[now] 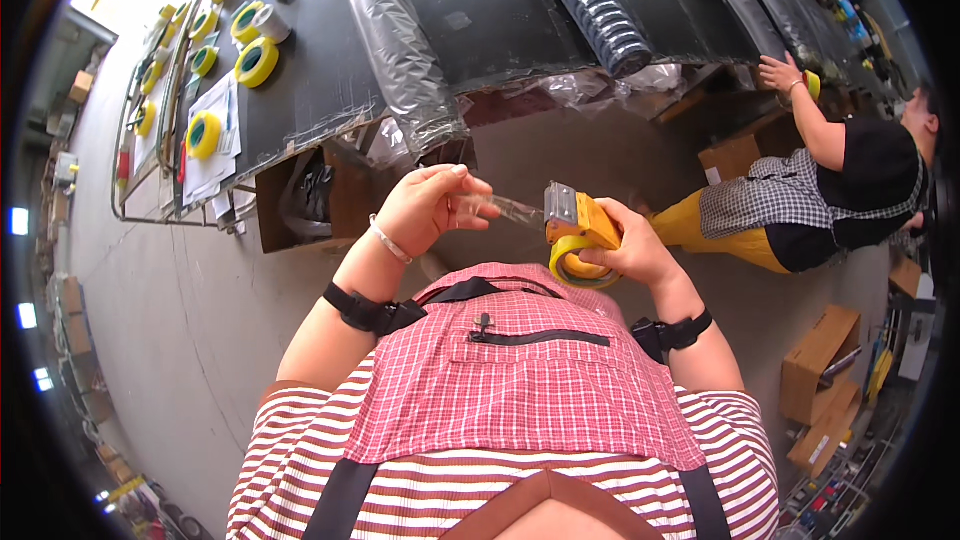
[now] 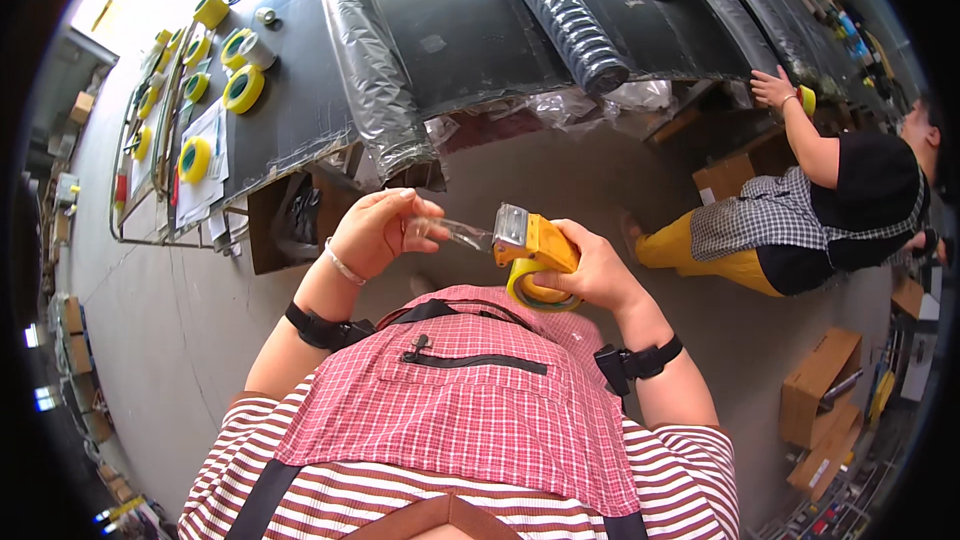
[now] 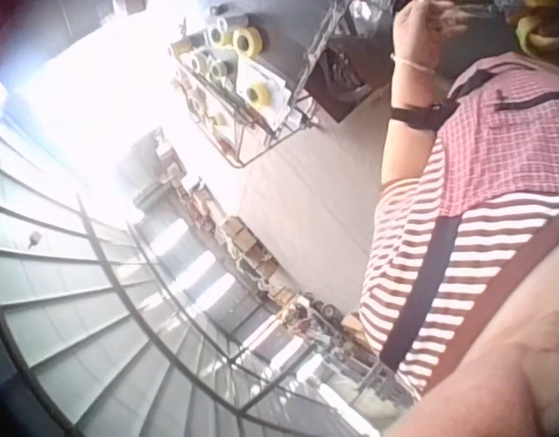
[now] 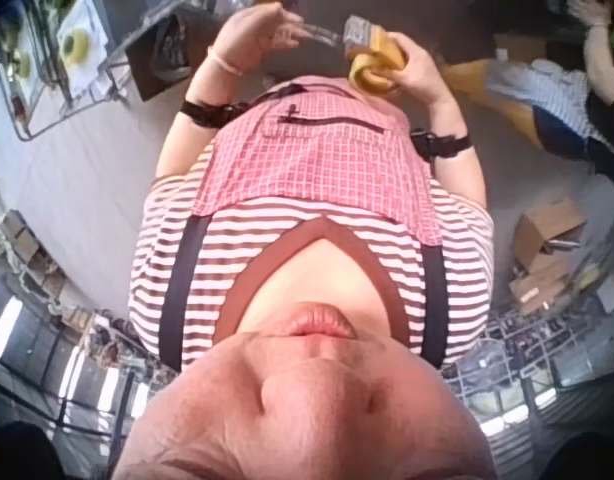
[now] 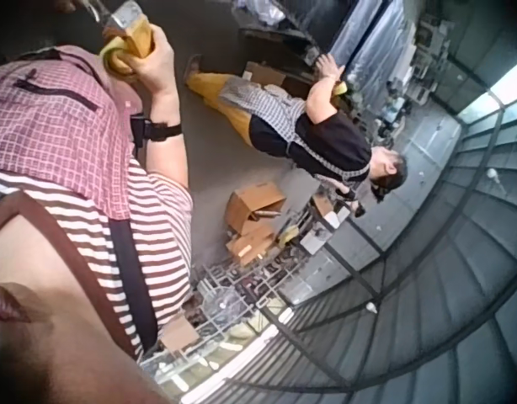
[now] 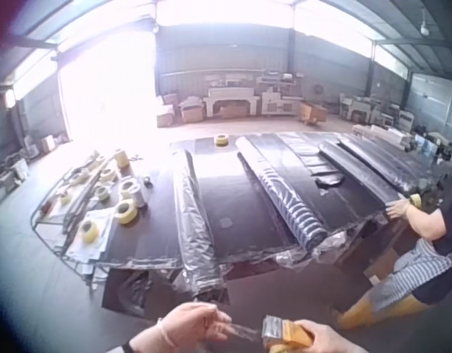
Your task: Wrap long cylindrical products in plastic protective film and secure with tape.
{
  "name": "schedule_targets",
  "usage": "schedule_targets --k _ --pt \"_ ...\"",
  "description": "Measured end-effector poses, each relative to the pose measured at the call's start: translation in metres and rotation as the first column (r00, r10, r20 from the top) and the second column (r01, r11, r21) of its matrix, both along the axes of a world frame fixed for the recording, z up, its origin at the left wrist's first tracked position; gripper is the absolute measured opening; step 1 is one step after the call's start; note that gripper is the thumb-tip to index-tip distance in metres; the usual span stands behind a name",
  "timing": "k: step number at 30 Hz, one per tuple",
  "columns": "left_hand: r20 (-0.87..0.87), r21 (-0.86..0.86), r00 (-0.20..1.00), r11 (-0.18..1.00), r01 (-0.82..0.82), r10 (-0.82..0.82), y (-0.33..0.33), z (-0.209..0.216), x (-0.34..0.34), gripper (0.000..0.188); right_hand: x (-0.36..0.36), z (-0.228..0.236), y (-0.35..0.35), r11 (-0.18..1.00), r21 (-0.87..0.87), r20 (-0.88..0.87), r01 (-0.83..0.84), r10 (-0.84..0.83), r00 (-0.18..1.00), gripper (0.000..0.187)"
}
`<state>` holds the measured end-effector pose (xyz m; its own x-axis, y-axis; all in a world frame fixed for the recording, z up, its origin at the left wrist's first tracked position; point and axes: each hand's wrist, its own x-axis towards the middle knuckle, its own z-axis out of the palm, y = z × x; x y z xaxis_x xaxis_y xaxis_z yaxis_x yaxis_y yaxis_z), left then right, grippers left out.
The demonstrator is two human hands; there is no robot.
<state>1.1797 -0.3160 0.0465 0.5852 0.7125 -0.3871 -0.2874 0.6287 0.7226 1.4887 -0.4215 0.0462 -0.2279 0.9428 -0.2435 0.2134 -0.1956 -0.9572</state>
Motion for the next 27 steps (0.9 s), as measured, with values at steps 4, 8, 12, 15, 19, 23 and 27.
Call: schedule_targets --k 4,8,12,15,19,23,27 --pt "0.002 -0.182 0.983 0.967 0.179 -0.182 -0.004 -0.004 0.001 0.04 -0.002 0.017 0.005 0.992 0.098 0.145 -0.083 0.068 0.987 0.063" --pt "-0.005 -0.181 0.886 0.872 0.455 -0.463 -0.004 -0.007 -0.004 0.049 -0.005 0.028 0.006 0.986 0.137 0.176 -0.095 0.07 0.982 0.062" --pt "0.007 -0.132 0.892 0.884 0.448 -0.451 -0.009 0.0 -0.016 0.042 -0.008 0.031 0.007 0.96 0.249 0.289 -0.124 0.049 0.956 0.061" --pt "-0.069 -0.115 0.897 0.897 0.427 -0.436 -0.01 0.008 -0.023 0.032 -0.014 0.03 0.009 0.942 0.299 0.353 -0.152 0.039 0.935 0.062" --pt "-0.516 0.09 0.803 0.914 0.395 -0.297 -0.01 0.017 -0.034 0.019 -0.024 0.035 0.01 0.941 0.276 0.402 -0.194 0.07 0.913 0.062" --pt "-0.585 0.196 0.779 0.893 0.405 -0.225 -0.013 0.009 -0.047 0.02 -0.031 0.026 0.012 0.935 0.257 0.385 -0.246 0.135 0.913 0.064" --pt "-0.728 0.656 0.623 0.556 0.511 0.286 -0.007 0.003 -0.06 0.012 -0.034 0.001 0.017 0.887 0.275 0.558 -0.37 0.166 0.813 0.075"
